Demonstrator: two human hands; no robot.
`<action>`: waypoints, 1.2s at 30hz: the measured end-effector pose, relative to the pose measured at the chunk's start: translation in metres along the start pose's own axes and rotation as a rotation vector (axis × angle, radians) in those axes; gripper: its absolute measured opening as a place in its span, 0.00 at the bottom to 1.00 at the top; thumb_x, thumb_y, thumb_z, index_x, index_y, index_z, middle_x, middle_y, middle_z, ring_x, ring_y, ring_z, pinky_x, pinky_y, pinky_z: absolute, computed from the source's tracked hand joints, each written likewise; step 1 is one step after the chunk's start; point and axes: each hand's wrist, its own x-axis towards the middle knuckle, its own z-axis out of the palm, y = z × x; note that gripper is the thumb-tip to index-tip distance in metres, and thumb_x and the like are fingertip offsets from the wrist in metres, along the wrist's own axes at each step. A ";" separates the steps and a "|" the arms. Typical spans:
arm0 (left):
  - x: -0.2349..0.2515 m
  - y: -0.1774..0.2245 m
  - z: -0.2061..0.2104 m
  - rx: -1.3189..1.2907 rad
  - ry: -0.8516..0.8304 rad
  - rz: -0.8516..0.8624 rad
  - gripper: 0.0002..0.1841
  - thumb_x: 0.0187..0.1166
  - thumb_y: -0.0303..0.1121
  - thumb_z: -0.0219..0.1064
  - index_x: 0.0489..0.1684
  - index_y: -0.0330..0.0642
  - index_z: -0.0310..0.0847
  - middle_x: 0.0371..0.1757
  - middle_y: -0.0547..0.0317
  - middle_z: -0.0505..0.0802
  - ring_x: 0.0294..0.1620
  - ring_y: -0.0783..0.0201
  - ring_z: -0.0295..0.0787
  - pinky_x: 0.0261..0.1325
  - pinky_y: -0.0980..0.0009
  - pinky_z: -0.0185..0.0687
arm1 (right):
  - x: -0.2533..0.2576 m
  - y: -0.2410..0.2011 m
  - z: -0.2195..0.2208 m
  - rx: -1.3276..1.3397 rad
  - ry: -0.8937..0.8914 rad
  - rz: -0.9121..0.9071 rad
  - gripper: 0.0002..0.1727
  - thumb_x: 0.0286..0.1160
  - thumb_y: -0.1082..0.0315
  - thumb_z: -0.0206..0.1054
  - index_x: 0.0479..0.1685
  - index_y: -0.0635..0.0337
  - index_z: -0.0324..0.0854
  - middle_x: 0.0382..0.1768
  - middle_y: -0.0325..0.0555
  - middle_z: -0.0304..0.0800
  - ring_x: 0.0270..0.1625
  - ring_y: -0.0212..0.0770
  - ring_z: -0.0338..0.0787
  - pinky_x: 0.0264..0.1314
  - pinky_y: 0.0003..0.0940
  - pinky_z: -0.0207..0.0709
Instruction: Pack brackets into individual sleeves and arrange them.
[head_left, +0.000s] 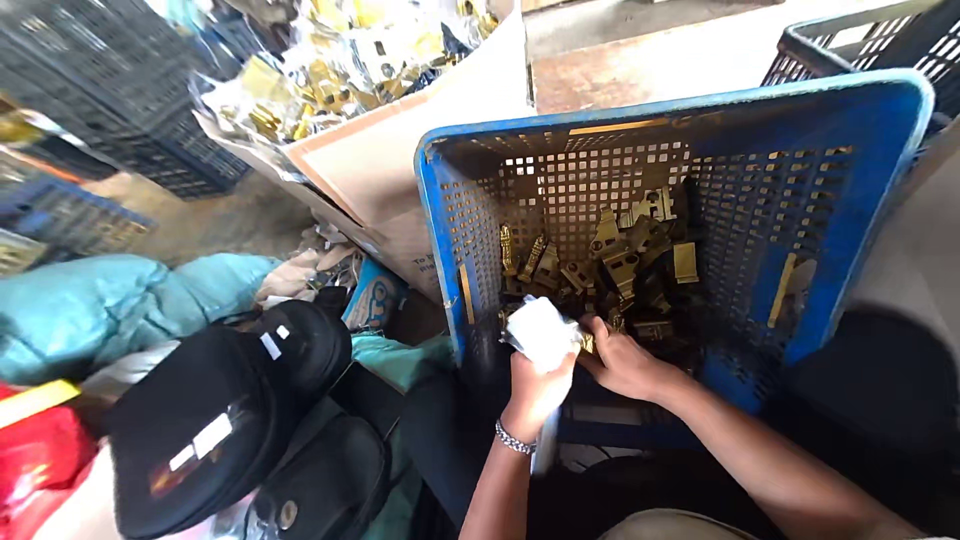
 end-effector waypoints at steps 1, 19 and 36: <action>-0.001 -0.003 0.004 0.051 0.001 0.066 0.27 0.63 0.26 0.80 0.58 0.15 0.78 0.49 0.42 0.93 0.53 0.71 0.91 0.63 0.74 0.84 | 0.005 0.001 0.000 0.126 0.022 0.024 0.40 0.82 0.65 0.65 0.89 0.71 0.49 0.79 0.71 0.70 0.78 0.62 0.78 0.81 0.54 0.70; -0.003 -0.007 -0.022 -0.325 0.094 -0.119 0.23 0.67 0.20 0.74 0.61 0.23 0.73 0.43 0.54 0.93 0.44 0.71 0.92 0.54 0.72 0.90 | -0.021 -0.005 -0.096 -0.137 -0.360 -0.106 0.13 0.75 0.70 0.74 0.53 0.70 0.89 0.50 0.65 0.90 0.56 0.60 0.88 0.64 0.59 0.76; 0.026 0.025 -0.017 -0.453 -0.295 -0.314 0.21 0.67 0.17 0.72 0.61 0.32 0.77 0.35 0.63 0.92 0.34 0.73 0.90 0.41 0.75 0.89 | -0.001 0.005 -0.018 0.906 -0.015 -0.031 0.08 0.84 0.71 0.63 0.34 0.57 0.77 0.21 0.28 0.81 0.19 0.23 0.80 0.26 0.19 0.79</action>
